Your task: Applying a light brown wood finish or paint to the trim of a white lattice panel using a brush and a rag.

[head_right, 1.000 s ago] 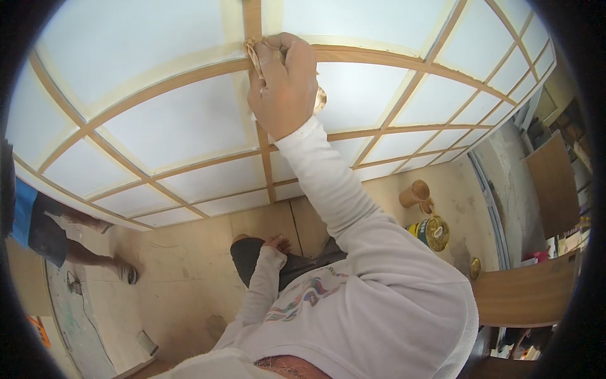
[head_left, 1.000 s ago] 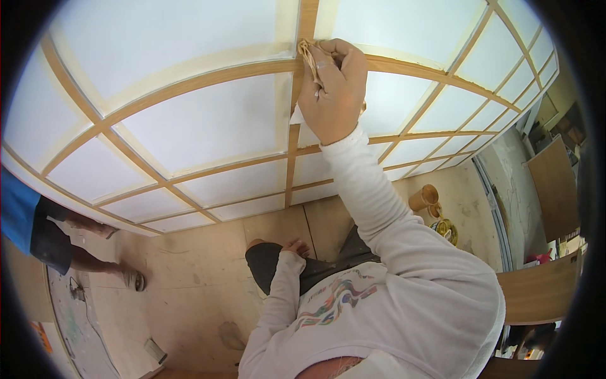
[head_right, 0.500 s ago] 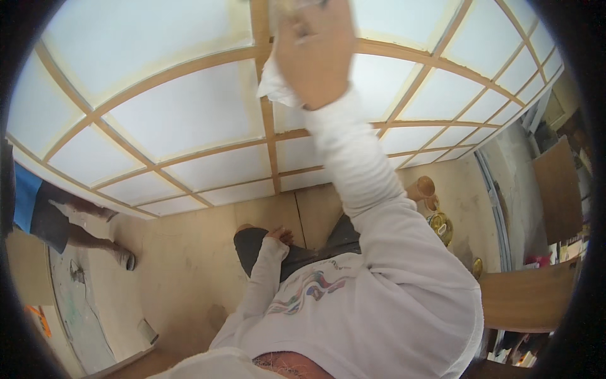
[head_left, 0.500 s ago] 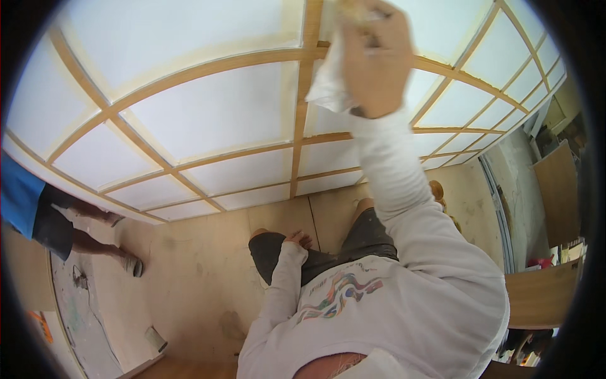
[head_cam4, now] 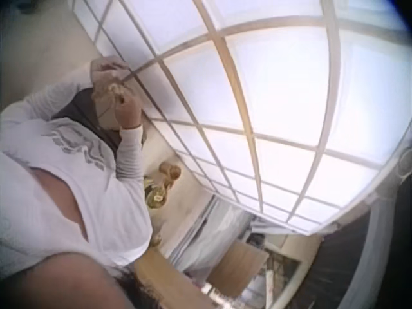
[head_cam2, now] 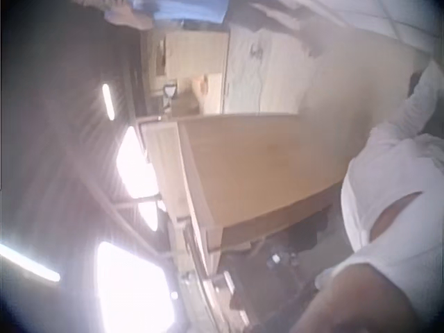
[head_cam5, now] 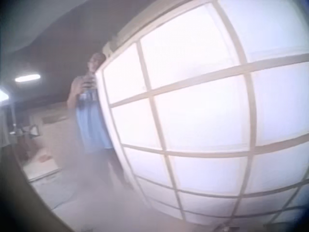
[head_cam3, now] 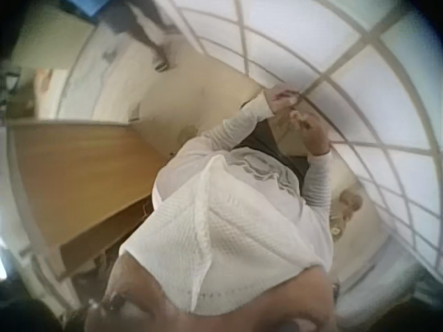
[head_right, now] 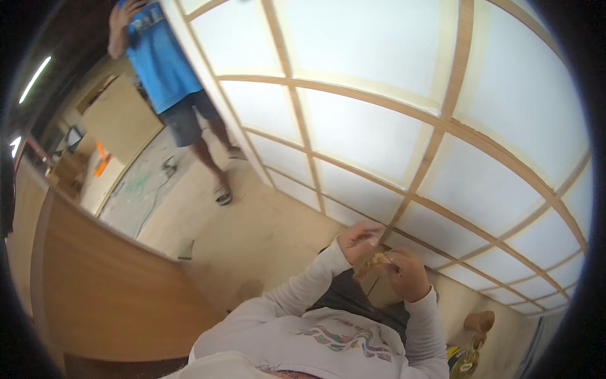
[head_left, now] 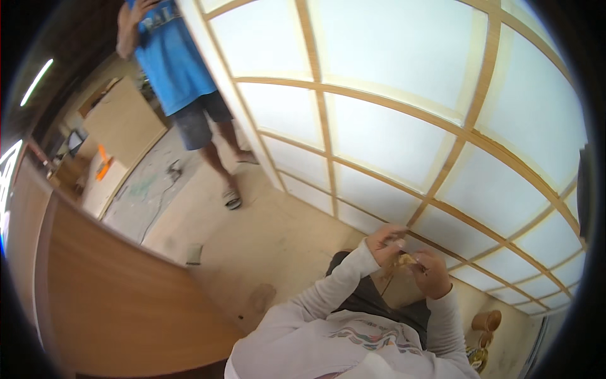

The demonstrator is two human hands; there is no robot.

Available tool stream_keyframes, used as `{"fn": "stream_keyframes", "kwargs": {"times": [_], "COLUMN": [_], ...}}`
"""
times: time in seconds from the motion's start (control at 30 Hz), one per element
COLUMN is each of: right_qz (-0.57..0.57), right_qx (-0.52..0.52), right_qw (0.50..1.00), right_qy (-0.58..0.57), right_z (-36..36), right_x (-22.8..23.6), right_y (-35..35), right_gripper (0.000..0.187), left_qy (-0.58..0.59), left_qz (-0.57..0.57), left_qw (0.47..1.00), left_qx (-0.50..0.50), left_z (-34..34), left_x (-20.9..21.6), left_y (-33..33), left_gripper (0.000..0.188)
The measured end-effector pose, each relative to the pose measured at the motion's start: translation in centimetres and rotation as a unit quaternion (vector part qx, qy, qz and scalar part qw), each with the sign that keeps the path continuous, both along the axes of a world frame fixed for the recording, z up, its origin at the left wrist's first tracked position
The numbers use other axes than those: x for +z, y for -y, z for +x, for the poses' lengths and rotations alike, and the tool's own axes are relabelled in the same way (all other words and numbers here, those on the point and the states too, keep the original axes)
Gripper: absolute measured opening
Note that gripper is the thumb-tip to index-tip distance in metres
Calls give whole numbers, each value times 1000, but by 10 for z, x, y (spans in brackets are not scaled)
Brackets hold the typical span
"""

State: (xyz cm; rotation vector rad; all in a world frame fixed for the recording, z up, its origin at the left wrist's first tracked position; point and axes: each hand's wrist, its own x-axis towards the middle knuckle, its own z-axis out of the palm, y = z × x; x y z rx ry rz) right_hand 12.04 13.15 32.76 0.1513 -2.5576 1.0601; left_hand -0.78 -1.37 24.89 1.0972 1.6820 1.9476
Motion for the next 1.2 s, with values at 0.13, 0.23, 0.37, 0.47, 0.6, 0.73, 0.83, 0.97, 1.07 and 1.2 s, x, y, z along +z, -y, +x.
{"fn": "stream_keyframes", "kwargs": {"times": [0.13,0.23,0.37,0.47,0.6,0.73,0.83,0.97,1.07,1.2], "right_qz": [-126,-136,-118,-247,-440,-447,-574,-569,-572,-580], "right_qx": [21,-1,-68,-127,-113,-118,-83,-81,-127,-191], "right_qw": [991,980,966,930,867,877,808,811,808,792], "right_qy": [-37,-145,-218,-242,-205,-132,-103,-104,-62,17], "right_z": [1,0,7,12,24,31,36,39,60,105], "right_x": [-5,-4,-7,-15,-31,-31,-26,-53,-83,-118], "right_y": [5,0,-13,-20,-40,-52,-61,-78,-98,-112], "right_gripper": [15,14,13,13,17,19,18,16,14,12], "left_qy": [126,232,343,240,129,125,163,-8,-184,-425], "left_qz": [-91,32,75,97,1,144,92,19,19,-70], "left_qw": [966,951,913,947,978,964,977,999,956,815], "left_qx": [-208,-203,-208,-188,-164,-187,-104,36,226,387], "left_z": [16,19,35,61,92,109,115,102,68,16], "left_x": [36,5,8,16,31,41,30,20,52,120], "left_y": [-1,-23,-35,-49,-61,-80,-91,-100,-98,-89], "left_gripper": [43,52,66,70,75,58,54,52,48,58]}}
